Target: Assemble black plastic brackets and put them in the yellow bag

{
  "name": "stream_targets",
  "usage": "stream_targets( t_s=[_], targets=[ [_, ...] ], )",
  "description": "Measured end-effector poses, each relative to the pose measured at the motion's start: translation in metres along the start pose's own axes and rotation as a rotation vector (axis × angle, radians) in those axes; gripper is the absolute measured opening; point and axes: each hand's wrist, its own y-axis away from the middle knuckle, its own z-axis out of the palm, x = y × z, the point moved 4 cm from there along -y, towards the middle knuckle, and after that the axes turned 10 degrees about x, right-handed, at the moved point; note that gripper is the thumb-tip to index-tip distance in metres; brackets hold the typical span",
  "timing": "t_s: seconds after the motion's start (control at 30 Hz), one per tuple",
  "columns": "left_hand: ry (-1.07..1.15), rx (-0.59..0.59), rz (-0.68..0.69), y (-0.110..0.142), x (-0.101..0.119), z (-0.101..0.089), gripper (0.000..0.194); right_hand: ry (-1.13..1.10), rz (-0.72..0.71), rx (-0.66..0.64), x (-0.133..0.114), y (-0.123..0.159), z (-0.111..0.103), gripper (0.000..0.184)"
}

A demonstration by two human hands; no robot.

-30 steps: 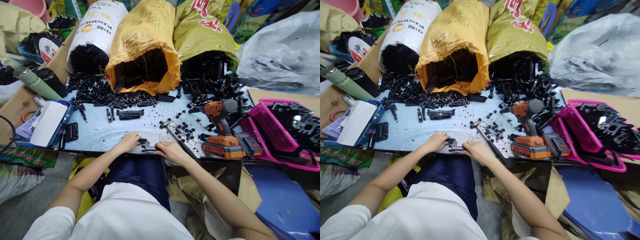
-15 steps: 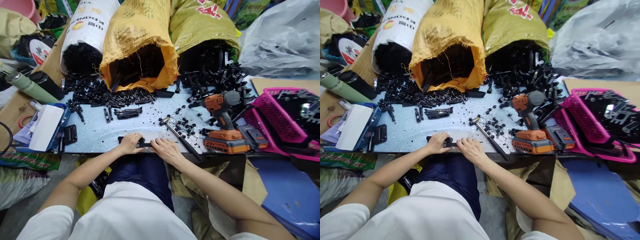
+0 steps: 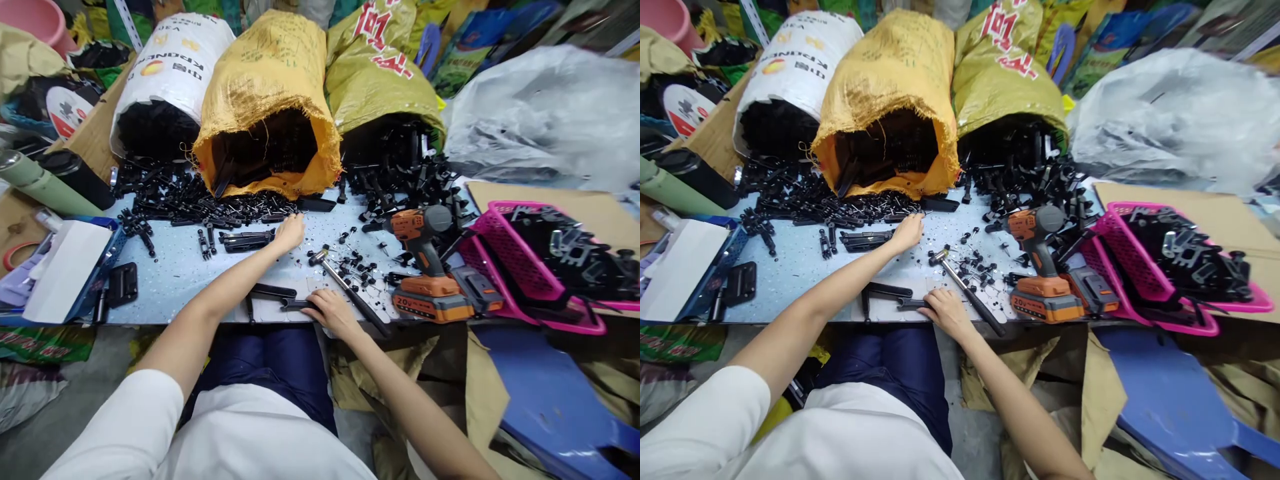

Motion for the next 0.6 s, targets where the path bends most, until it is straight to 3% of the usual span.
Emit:
stream_targets(
  t_s=[0.07,0.13,0.23,0.3,0.37,0.43,0.5,0.6],
  targets=[
    [-0.02,0.005,-0.082,-0.032,0.001,0.012,0.03,-0.027,0.04,0.035,0.007,-0.003,-0.006,0.033],
    [-0.024,-0.003,-0.102,-0.046,0.003,0.023,0.027,-0.025,0.156,0.121,0.032,-0.019,-0.017,0.032],
    [-0.022,-0.016,-0.099,-0.045,0.006,0.031,0.025,0.118,0.442,0.24,0.095,-0.051,-0.033,0.03],
    [-0.02,-0.019,-0.087,-0.035,0.006,0.026,0.023,0.238,0.522,0.162,0.132,-0.073,-0.032,0.028],
    [0.025,0.011,-0.055,-0.018,0.001,0.01,0.018,0.297,0.512,0.026,0.155,-0.087,-0.024,0.03],
    [0.174,0.114,-0.024,0.012,-0.013,-0.015,0.013,0.293,0.486,-0.049,0.162,-0.092,-0.015,0.03],
    [0.416,0.264,-0.075,0.053,-0.038,-0.042,0.01,0.24,0.49,-0.001,0.157,-0.089,-0.013,0.028],
    [0.77,0.33,-0.377,0.122,-0.082,-0.06,0.02,0.045,0.46,0.204,0.128,-0.078,-0.023,0.024]
  ],
)
